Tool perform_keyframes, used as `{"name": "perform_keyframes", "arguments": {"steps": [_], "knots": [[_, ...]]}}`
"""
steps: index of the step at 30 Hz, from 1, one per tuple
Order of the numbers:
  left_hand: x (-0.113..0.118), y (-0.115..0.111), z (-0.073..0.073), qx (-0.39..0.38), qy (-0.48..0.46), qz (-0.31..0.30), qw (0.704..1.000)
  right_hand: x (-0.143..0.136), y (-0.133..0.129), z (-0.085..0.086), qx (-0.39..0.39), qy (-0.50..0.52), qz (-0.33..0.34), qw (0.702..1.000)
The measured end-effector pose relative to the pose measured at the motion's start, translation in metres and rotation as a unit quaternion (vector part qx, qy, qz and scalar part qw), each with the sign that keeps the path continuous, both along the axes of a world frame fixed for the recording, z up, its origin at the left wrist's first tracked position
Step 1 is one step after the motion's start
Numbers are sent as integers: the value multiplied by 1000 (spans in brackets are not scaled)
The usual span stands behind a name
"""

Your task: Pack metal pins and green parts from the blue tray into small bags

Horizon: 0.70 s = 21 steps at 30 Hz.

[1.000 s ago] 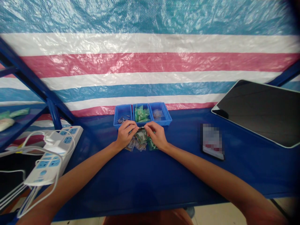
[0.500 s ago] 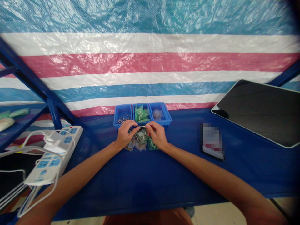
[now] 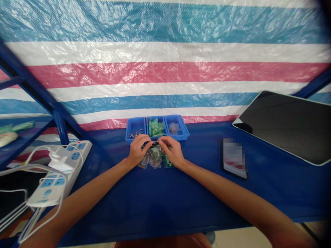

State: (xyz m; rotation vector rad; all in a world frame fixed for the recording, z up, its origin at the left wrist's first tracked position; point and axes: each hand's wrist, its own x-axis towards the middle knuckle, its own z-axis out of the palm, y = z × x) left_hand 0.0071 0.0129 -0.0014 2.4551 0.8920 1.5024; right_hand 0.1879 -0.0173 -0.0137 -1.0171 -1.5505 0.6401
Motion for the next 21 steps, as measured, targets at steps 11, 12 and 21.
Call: {"name": "perform_keyframes", "arguments": {"steps": [11,12,21], "knots": [[-1,-3,0,39,-1,1,999,2,1,1,24,-41,10,999],[-1,-3,0,44,-3,4,999,2,1,2,28,-46,12,998],[1,-4,1,61,-11,6,998,1,3,2,64,-70,14,995]]}}
